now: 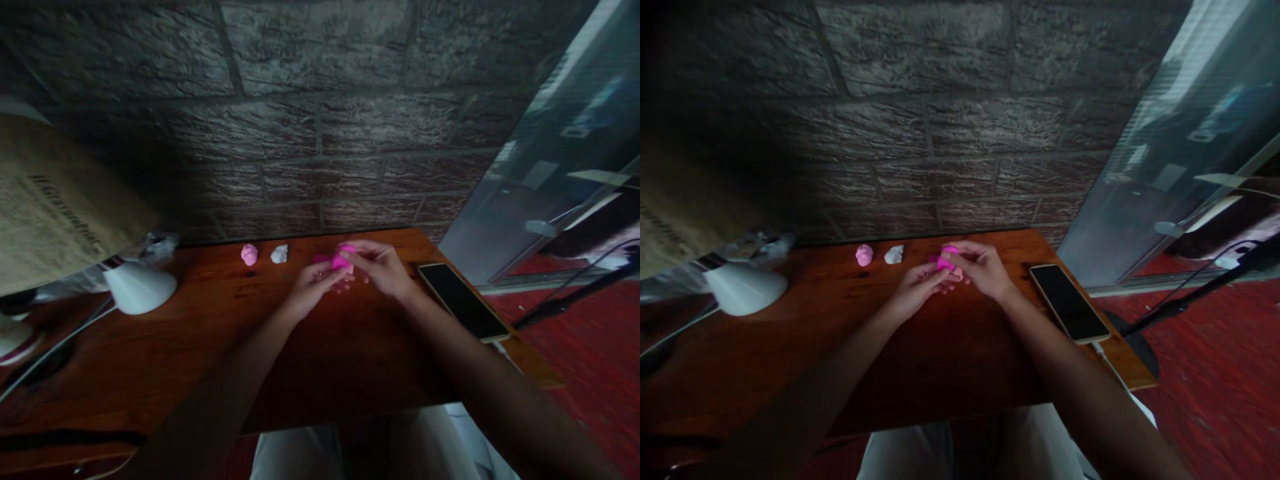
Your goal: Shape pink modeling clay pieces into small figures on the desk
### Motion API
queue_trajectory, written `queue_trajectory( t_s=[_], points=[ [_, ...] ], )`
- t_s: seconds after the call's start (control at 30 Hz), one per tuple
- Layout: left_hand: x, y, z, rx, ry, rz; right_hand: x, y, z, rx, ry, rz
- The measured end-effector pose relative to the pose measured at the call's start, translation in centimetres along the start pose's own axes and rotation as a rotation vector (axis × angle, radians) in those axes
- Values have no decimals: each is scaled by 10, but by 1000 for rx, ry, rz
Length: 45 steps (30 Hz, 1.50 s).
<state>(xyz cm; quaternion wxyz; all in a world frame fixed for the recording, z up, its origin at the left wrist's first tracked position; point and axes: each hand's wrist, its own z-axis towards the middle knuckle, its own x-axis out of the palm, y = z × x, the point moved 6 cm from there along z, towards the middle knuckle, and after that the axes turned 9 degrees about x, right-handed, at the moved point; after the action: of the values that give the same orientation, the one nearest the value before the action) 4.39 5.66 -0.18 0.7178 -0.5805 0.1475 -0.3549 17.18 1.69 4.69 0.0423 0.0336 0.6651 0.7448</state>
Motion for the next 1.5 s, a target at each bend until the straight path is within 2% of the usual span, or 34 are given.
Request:
queue_trajectory(
  t_s=[0.1, 0.27, 0.5, 0.6, 0.83, 0.97, 1.17, 1.37, 1.5],
  points=[
    [3, 2, -2, -21, -25, -22, -1, -3, 2, 30, -17, 42],
    [6, -3, -2, 35, -27, 80, 0, -7, 0, 54, 24, 28],
    [9, -7, -2, 102, 79, 193, 6, -4, -4, 34, 65, 42],
    [10, -10, -4, 128, 78, 237, 10, -4, -5, 21, 59, 61],
    [15, -17, -5, 129, 79, 164, 13, -11, -3, 40, 115, 45],
    [11, -20, -3, 118, 64, 187, 8, -8, -2, 44, 121, 6],
    [3, -13, -1, 83, 0, 137, 1, -8, -1, 82, 163, -26],
    [1, -16, 0, 182, 28, 260, 3, -9, -3, 64, 167, -83],
    [2, -19, -1, 218, 43, 305, 5, -10, -3, 88, 142, -42]
  ],
)
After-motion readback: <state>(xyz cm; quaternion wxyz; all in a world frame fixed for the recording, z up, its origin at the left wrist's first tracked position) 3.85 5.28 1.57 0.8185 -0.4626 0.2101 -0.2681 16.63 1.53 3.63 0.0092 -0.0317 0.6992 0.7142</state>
